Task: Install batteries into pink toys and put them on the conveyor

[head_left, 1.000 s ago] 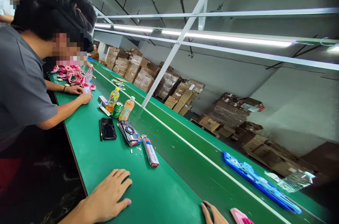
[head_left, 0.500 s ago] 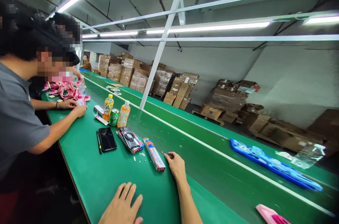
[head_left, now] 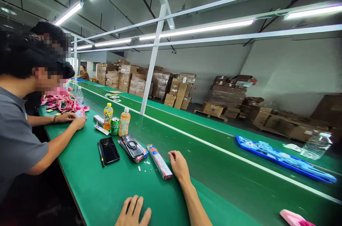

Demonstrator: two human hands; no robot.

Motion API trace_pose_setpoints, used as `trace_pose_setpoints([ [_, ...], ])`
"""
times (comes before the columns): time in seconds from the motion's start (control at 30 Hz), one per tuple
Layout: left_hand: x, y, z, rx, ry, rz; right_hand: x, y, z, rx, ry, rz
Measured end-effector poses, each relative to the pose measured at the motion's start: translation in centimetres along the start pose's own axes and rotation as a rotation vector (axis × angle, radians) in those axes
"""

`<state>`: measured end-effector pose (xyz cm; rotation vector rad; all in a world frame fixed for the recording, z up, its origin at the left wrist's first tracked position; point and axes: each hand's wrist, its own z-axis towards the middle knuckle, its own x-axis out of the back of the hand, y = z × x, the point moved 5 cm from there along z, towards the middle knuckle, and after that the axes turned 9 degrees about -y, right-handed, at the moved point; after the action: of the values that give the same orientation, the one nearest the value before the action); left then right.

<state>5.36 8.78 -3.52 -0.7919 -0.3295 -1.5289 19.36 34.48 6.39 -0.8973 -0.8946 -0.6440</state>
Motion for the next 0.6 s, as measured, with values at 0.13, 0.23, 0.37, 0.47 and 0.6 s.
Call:
trace_pose_setpoints([
  [0.13,2.7,-1.2,0.7,-0.048,-0.261,-0.155,-0.2,-6.9,-1.2,0.266,-0.038,-0.008],
  [0.23,3.0,-1.1,1.0,-0.004,-0.347,-0.264,-0.9,-11.0,-1.3,0.415,-0.129,-0.032],
  [0.37,2.3,-1.1,1.2,0.046,-0.439,-0.374,-0.1,-12.1,-0.6,0.438,-0.132,-0.044],
  [0.47,2.0,-1.1,1.4,0.051,-0.505,-0.413,1.5,-9.1,-1.1,0.303,-0.015,-0.045],
  [0.6,2.5,-0.9,1.2,0.098,-0.504,-0.416,1.9,-1.0,-5.0,0.009,0.085,-0.094],
])
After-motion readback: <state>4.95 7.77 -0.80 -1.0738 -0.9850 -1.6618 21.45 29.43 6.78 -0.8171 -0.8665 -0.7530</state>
